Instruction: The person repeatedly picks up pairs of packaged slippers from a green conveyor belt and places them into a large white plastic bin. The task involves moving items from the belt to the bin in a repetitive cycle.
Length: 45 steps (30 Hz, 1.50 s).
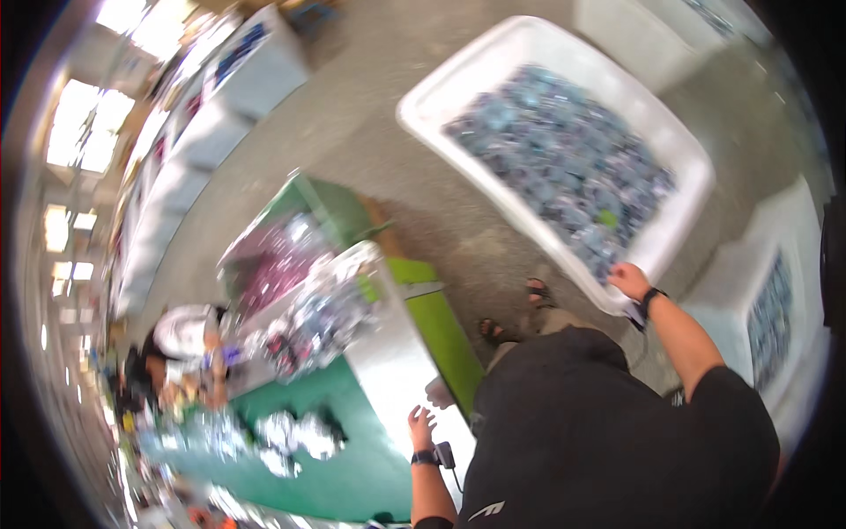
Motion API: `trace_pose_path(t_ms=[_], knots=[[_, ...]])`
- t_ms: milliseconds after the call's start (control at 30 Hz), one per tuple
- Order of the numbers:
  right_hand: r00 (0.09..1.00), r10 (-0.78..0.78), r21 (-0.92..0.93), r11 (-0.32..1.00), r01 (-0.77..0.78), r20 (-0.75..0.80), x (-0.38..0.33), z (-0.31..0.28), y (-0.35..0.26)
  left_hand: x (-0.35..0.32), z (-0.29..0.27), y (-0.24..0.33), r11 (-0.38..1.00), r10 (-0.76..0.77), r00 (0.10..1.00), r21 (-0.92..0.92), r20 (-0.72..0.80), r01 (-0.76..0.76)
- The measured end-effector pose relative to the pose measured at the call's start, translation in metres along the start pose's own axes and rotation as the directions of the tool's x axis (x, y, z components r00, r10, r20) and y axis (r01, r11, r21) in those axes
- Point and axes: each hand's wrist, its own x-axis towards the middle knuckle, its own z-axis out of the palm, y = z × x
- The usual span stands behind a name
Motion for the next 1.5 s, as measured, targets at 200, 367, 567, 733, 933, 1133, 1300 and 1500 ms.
trace_pose_path(t_ms=[200,367,567,733,933,1133,1300,1500], knots=[[0.993,-0.115,0.039,0.993,0.116,-0.008,-0.006,0.034,0.027,0.037,-0.045,0.013,0.957,0.259,0.948,0.182,-0.186,-0.226],[0.981,0.104,0.197,0.971,-0.136,0.166,-0.021,0.059,0.033,0.093,-0.127,-0.002,0.868,0.469,0.798,0.365,-0.377,-0.338],[0.937,0.16,0.138,0.968,-0.211,0.311,-0.03,0.065,-0.024,0.101,-0.231,0.023,0.835,0.535,0.494,0.518,-0.685,-0.185],[0.952,0.01,0.044,0.999,-0.025,0.307,-0.037,0.069,-0.073,0.125,-0.319,0.009,0.859,0.463,0.439,0.511,-0.77,-0.008],[0.954,-0.066,-0.008,0.997,0.071,0.293,-0.046,0.064,-0.158,0.179,-0.367,-0.031,0.933,0.333,0.534,0.353,-0.777,-0.069],[0.936,-0.1,-0.094,0.986,0.139,0.336,-0.055,0.074,-0.197,0.179,-0.351,-0.04,0.998,0.064,0.807,0.035,-0.587,-0.053],[0.917,-0.107,-0.152,0.972,0.177,0.383,-0.056,0.089,-0.186,0.157,-0.268,-0.035,0.858,0.121,0.765,-0.32,-0.633,-0.401],[0.884,-0.217,-0.232,0.914,0.333,0.413,-0.047,0.087,-0.173,0.074,-0.153,-0.045,0.727,0.353,0.563,-0.159,-0.747,-0.667]])
